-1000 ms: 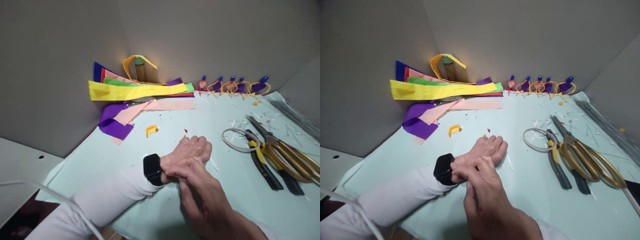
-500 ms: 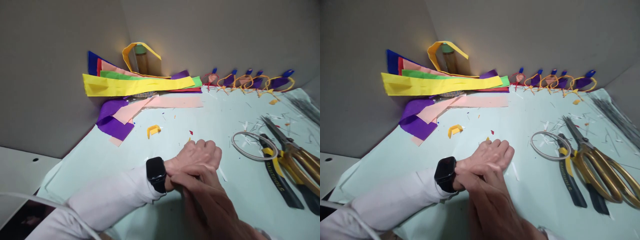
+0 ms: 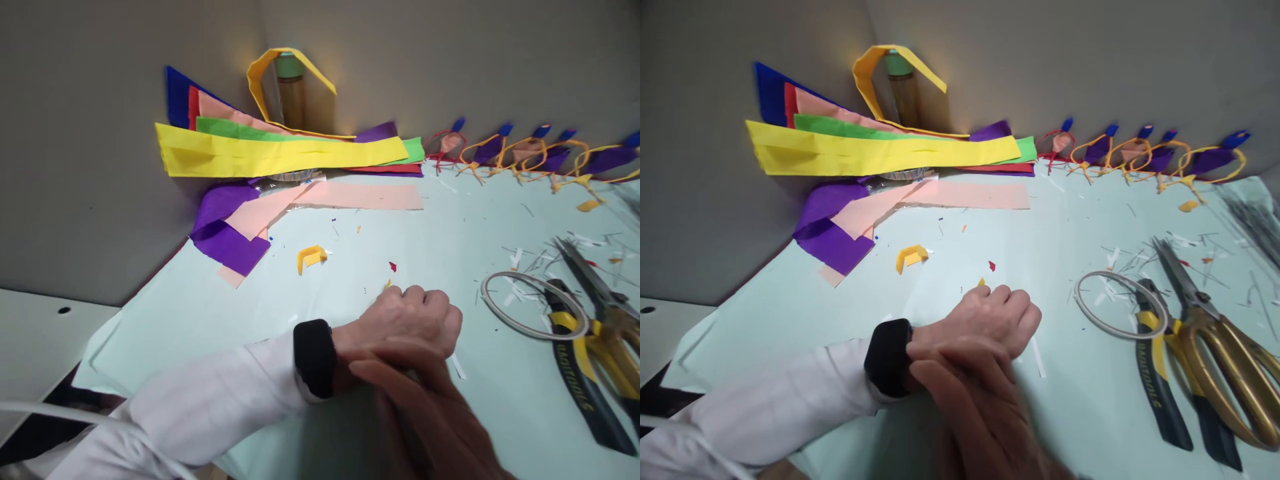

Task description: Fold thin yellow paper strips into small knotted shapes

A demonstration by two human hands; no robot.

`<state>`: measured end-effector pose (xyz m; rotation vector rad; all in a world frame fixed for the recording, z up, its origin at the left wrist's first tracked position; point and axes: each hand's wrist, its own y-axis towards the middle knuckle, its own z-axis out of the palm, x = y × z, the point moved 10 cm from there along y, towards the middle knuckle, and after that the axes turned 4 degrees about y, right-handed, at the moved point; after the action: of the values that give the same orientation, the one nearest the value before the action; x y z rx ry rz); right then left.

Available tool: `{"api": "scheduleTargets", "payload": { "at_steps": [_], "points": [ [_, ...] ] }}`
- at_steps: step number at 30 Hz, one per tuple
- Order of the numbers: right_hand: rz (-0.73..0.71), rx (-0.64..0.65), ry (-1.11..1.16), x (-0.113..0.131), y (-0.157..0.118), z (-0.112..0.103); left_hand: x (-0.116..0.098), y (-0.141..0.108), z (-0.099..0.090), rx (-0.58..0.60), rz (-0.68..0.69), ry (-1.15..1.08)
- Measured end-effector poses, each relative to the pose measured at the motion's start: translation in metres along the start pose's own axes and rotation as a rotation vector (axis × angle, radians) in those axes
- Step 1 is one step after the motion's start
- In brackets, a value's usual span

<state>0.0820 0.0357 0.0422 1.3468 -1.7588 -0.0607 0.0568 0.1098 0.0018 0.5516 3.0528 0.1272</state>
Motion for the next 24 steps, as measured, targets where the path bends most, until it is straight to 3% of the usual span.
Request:
{"api": "scheduleTargets", "payload": {
  "at_steps": [3, 5, 7, 12, 16, 24],
  "points": [
    [0.093, -0.086, -0.085, -0.028, 0.016, -0.023, 0.001, -0.001, -0.004, -0.010, -0.002, -0.042],
    [0.134, -0.236, -0.238, -0.040, 0.020, -0.049, -0.001, -0.003, -0.010, -0.063, 0.034, 0.002],
    [0.128, -0.282, -0.332, -0.046, 0.022, -0.062, -0.003, -0.006, -0.014, -0.087, 0.051, 0.067],
    [0.029, -0.099, -0.320, -0.052, 0.030, -0.049, 0.000, -0.012, -0.023, -0.150, 0.042, 0.131],
    [0.049, -0.111, -0.378, -0.060, 0.029, -0.053, 0.003, -0.015, -0.026, -0.193, 0.011, 0.116],
    [-0.021, -0.014, -0.413, -0.060, 0.027, -0.045, -0.001, -0.016, -0.022, -0.220, 0.022, 0.116]
  ]
}}
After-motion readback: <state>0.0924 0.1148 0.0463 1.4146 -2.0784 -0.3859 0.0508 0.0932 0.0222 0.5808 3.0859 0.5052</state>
